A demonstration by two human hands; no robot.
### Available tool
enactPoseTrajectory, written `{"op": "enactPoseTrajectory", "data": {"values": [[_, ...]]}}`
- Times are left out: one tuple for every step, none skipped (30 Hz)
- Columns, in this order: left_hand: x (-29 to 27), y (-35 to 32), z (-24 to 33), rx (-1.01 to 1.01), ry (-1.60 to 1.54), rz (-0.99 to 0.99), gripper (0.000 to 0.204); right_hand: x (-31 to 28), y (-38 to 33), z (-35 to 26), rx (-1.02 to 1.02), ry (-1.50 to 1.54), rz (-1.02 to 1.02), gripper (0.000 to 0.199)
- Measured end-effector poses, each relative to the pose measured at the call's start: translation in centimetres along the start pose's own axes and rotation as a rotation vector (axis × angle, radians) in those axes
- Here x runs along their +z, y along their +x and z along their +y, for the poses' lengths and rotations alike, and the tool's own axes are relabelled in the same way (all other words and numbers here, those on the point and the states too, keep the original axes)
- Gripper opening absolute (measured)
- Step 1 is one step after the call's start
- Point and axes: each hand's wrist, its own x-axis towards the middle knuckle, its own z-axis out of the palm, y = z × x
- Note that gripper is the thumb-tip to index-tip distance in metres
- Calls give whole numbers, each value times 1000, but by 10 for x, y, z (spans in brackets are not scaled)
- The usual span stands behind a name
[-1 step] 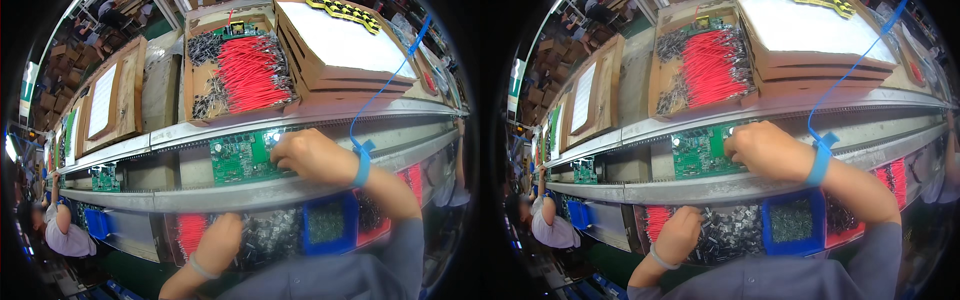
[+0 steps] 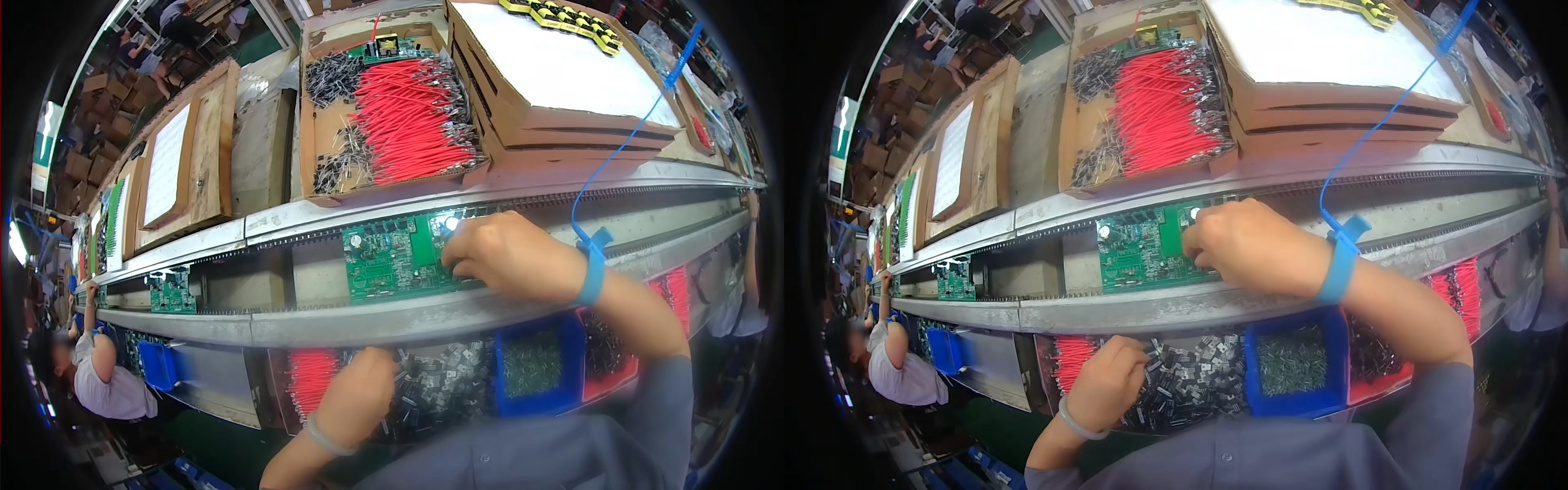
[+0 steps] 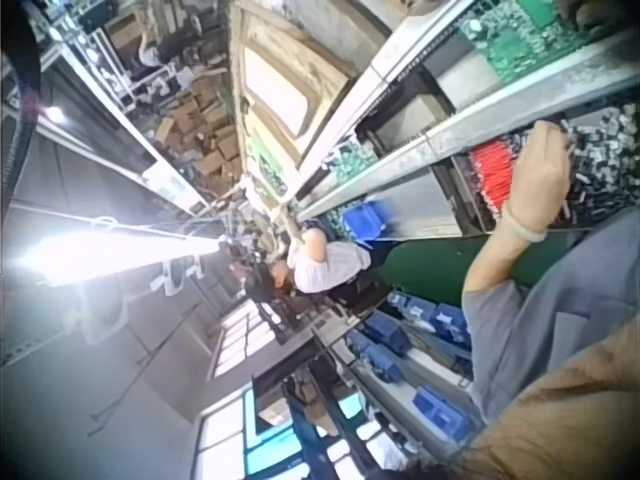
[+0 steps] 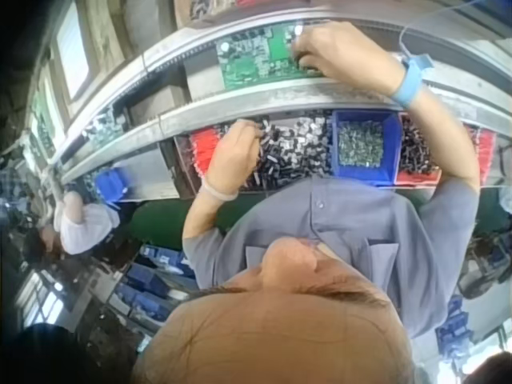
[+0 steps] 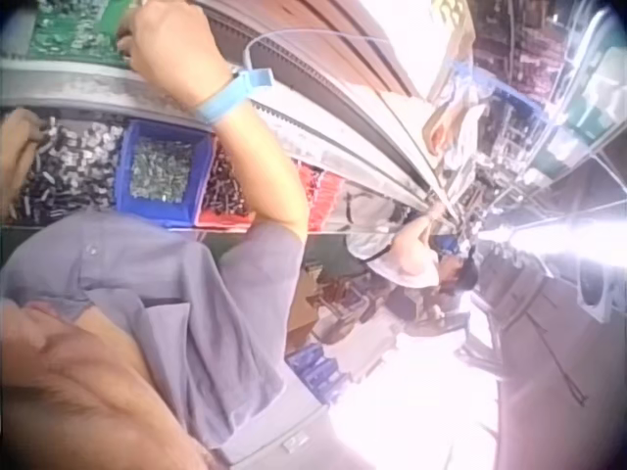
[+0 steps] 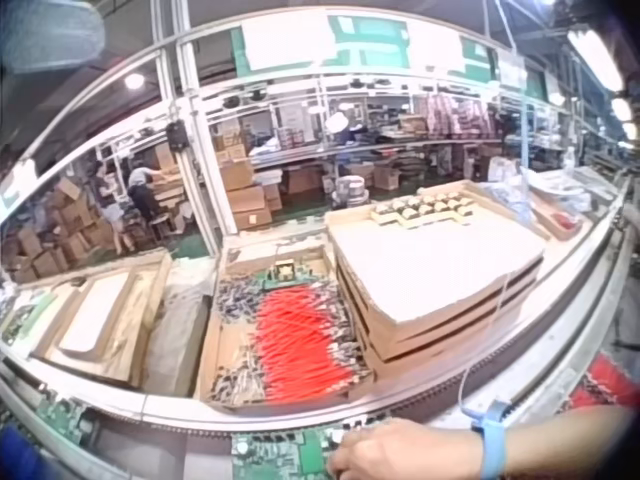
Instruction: The person assembles printed circuit boards on an assembly line by picking electronic components, wires, and transformers from bins and boxes and inserting them into the boards by hand.
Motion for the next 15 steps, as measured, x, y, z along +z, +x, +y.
{"op": "enactPoseTrajectory", "data": {"values": [[-2, 0, 1, 1, 0, -2, 19, 0, -1, 0, 3, 32, -38, 16], [-6, 1, 3, -94, -147, 17, 22, 2, -1, 0, 4, 33, -37, 16], [-9, 2, 4, -188, -294, 35, 26, 5, -2, -1, 2, 28, 35, 16], [-12, 4, 6, -188, -294, 33, 26, 6, -3, -2, 1, 24, 107, 16], [-14, 6, 7, -165, -298, 62, 32, 6, -3, -1, 1, 24, 107, 16], [-16, 8, 7, -143, -302, 90, 38, 5, -4, 1, -5, 22, 128, 16], [-18, 7, 6, -143, -302, 90, 38, 5, -4, 2, -10, 20, 147, 16], [-20, 6, 3, -130, -338, 38, 40, 4, -4, 1, -11, 21, 147, 16], [-21, 5, 2, -117, -374, -13, 43, 2, -4, -1, 19, 30, 118, 15], [-19, 5, 1, -118, -374, -14, 43, 1, -3, -2, 49, 38, 90, 14], [-17, 3, 1, -169, -492, -18, 40, 3, -3, -1, 48, 40, 89, 14], [-16, 2, 0, -220, -610, -21, 37, 5, -3, 1, 12, 35, 121, 14], [-15, 2, 1, -221, -611, -22, 37, 7, -3, 2, -23, 30, 153, 14], [-16, 2, 2, -255, -679, -34, 34, 8, -3, 2, -22, 31, 152, 14], [-16, 2, 3, -288, -748, -46, 32, 9, -2, 2, -20, 32, 156, 14]]}}
